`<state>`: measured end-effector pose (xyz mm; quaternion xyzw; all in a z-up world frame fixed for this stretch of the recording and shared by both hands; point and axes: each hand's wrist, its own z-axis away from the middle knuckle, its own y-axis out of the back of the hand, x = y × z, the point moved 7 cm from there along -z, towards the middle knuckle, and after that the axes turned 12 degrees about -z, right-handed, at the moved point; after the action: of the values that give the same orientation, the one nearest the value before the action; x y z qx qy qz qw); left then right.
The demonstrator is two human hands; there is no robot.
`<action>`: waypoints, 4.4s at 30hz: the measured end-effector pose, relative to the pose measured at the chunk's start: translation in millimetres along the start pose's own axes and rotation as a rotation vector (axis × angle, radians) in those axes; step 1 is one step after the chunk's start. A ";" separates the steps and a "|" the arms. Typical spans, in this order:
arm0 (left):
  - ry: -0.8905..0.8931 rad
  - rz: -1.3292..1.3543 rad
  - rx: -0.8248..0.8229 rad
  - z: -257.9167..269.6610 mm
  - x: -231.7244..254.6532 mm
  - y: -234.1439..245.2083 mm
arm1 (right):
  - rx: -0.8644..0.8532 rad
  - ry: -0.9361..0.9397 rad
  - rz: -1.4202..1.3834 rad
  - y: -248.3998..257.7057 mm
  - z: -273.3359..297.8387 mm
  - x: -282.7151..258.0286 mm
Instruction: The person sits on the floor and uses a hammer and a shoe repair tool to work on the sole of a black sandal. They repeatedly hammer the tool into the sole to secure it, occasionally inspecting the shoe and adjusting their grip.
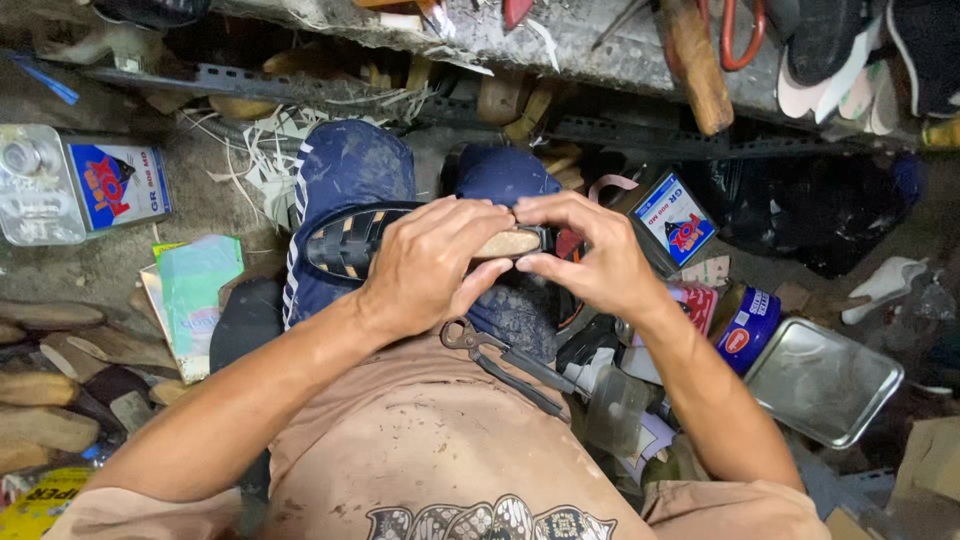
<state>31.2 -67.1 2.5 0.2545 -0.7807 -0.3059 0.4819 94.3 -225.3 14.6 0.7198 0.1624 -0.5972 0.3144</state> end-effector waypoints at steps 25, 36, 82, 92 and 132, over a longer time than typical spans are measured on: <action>0.033 0.112 -0.110 -8.0 4.5 0.9 | 0.008 -0.070 -0.051 -3.0 18.8 7.7; 0.061 0.348 -0.244 -33.9 -8.8 2.7 | 0.036 -0.367 -0.299 10.5 23.0 9.2; 0.309 -0.033 0.195 2.0 45.6 70.1 | 0.207 -0.167 0.409 76.8 -3.5 -11.1; 0.046 -0.358 0.065 3.5 -0.5 33.2 | 0.421 -0.069 1.196 135.1 -63.2 74.3; -0.073 -0.259 -0.041 -12.2 8.2 17.6 | -0.171 -0.242 -0.323 57.8 -25.4 -52.1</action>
<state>37.1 -63.6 24.4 0.3320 -0.7517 -0.3907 0.4149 136.6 -244.9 81.9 0.5783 0.2868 -0.7059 0.2917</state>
